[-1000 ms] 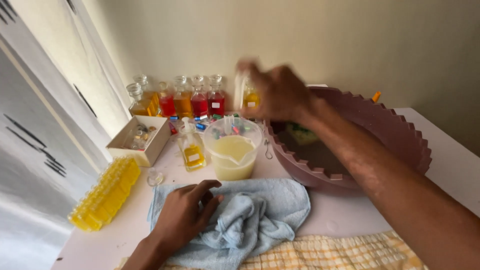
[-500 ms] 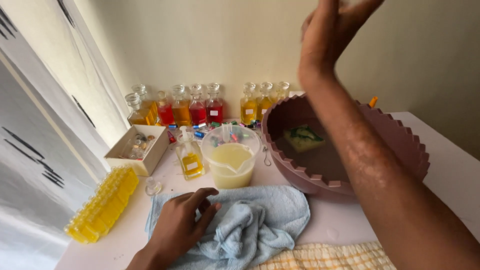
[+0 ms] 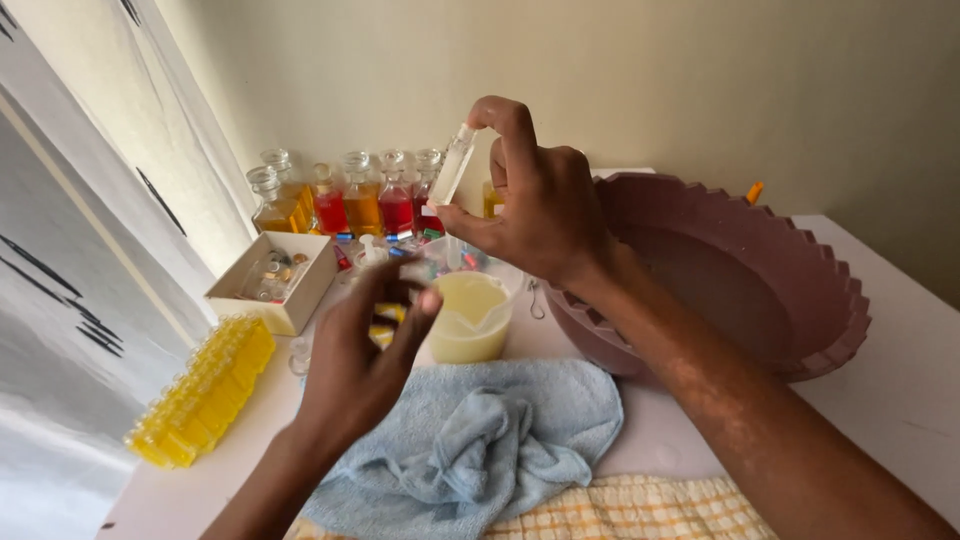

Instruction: A person cleans a small perfume bottle by extracting its contents with a syringe and then washing it in a basin of water using a sponge.

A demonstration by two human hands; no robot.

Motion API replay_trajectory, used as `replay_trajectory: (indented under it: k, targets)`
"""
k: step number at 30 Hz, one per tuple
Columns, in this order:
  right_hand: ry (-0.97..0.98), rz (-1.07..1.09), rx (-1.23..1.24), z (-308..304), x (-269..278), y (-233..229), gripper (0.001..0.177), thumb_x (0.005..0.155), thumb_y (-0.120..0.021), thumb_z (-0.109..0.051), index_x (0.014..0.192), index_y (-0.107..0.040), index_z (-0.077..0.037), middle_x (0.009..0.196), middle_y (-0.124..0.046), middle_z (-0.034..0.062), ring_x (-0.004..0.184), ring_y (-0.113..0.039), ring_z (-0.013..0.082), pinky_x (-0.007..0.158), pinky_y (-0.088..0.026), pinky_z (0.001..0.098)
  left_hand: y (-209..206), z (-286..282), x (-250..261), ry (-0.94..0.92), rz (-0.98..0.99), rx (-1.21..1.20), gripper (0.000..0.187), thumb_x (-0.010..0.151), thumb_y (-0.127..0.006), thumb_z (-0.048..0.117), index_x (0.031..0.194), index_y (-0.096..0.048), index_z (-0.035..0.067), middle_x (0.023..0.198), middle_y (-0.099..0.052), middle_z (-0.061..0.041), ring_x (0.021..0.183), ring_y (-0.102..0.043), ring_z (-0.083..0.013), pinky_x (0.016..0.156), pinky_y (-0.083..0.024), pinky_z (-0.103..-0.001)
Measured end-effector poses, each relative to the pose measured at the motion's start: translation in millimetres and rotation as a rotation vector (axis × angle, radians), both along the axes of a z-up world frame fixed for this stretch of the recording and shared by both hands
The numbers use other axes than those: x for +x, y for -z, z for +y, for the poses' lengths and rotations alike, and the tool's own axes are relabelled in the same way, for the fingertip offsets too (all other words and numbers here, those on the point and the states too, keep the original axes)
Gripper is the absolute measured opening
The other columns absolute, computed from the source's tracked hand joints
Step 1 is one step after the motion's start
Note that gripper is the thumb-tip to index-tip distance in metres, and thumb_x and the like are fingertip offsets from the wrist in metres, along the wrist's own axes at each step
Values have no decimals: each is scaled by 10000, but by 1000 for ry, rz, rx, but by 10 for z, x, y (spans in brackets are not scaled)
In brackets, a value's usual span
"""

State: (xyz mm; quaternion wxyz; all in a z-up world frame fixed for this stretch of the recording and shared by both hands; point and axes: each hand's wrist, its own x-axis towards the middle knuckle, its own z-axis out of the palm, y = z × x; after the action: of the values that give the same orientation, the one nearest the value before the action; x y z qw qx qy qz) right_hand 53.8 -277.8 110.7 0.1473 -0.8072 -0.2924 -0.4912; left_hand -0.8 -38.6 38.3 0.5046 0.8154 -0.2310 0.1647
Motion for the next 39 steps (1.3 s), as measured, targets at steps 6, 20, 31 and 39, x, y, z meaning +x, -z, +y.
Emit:
replay_trajectory:
  k: [6,20,31,39]
  targets:
    - [16,77,188,278,-215,-7,680,1053,-886,-560,1372,-467,-130,657,-445,-54,516,-434,158,563,-416,391,-713,-260,278,52,-217,-183,552,1124,-626,477,1495,-707,75,1201,-879,-58,1095,-840,-156,887,-672,-348]
    - [276,545,181,-5,-54,-282,554,843,-1023,-481,1241,-720,-244,819,-815,-20,717,-754,230,709,-537,459,-646,-233,1220,-179,-286,989,238,1093,-753,275,921,-801,117,795,-782,-211,677,-731,-486,603,-494,-563]
    - [-132,575,445,-226,-200,-382,269,1085,-911,-257,1186,-698,-127,617,-668,-11,490,-580,86,583,-518,280,-651,-473,1433,-117,-182,1294,240,1012,-581,-19,1111,-776,82,1014,-830,-140,865,-812,-380,708,-648,-523]
    - [-156,705,451,-176,-195,-501,221,1091,-899,-230,1208,-741,-128,701,-743,-11,524,-652,92,565,-596,261,-590,-542,1485,-51,-136,1338,81,1058,-773,183,1010,-791,120,942,-778,-53,826,-728,-263,708,-601,-457]
